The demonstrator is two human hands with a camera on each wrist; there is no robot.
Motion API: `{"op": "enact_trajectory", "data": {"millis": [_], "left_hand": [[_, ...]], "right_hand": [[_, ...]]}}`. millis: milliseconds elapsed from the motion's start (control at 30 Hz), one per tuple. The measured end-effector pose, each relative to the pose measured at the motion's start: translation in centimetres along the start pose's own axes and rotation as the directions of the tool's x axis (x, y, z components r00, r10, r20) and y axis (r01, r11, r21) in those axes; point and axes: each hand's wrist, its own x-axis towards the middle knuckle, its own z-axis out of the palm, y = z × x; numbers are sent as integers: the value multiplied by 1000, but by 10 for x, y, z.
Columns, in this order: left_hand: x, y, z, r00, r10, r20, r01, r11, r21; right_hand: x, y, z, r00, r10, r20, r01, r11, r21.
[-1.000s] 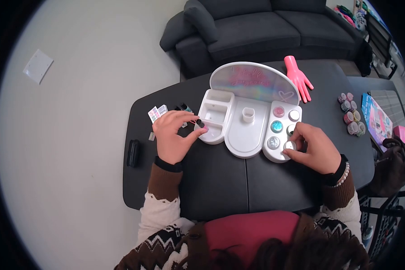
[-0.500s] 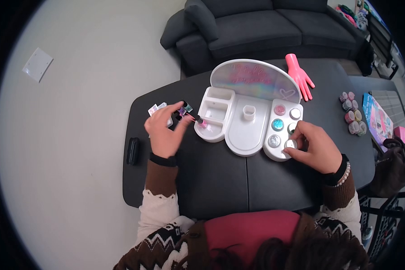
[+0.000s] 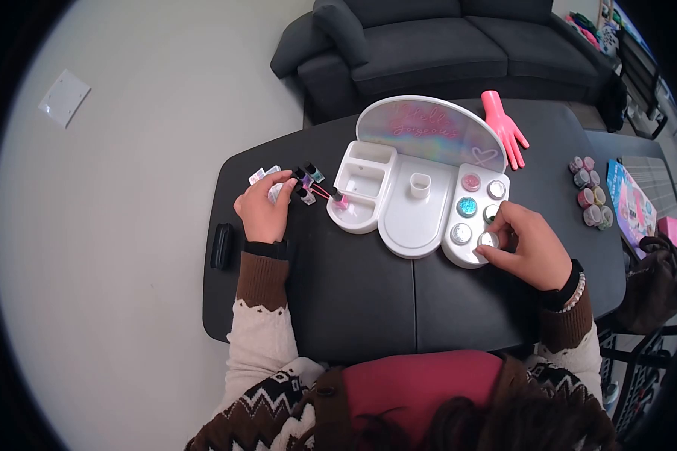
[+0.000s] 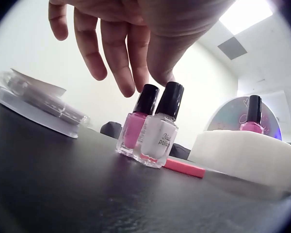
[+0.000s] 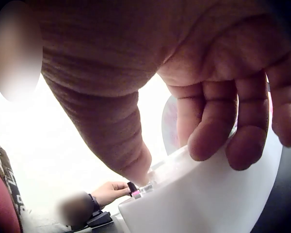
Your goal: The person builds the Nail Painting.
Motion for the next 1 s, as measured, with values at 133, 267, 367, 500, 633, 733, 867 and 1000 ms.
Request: {"op": "enact_trajectory", "data": {"millis": [133,267,367,500,633,733,867,1000], "left_hand": [[2,3,-2,1000,-10,11,10,1000,-7],[3,9,-5,1000,-6,18,6,1000,27],[2,3,-3,1000,20,13,-21,997,78],[0,0,-3,1000,17,18,-19,989,150],[-1,-7,-2,999,-17,37,14,995,98],[-2,-5,-6,1000,-27,9,26,991,133],[-1,27,-22,979,-1,-205,23,994,103],[-9,70,-36,950,198,-240,-218,974,-57]], "right_hand": [[0,-1,0,1000,5,2,-5,1000,2],[0,1,1,1000,-5,-6,5,1000,6],[0,1,1,1000,-7,-7,6,1000,-5],[0,-1,1,1000,6,-1,-6,1000,9],[0,0,1,1000,7,-5,-7,1000,17],[0,0,1,1000,6,-6,-6,1000,14],[0,0,1,1000,3,-10,-2,1000,13],[0,1,2,1000,7,-9,-7,1000,23]]}}
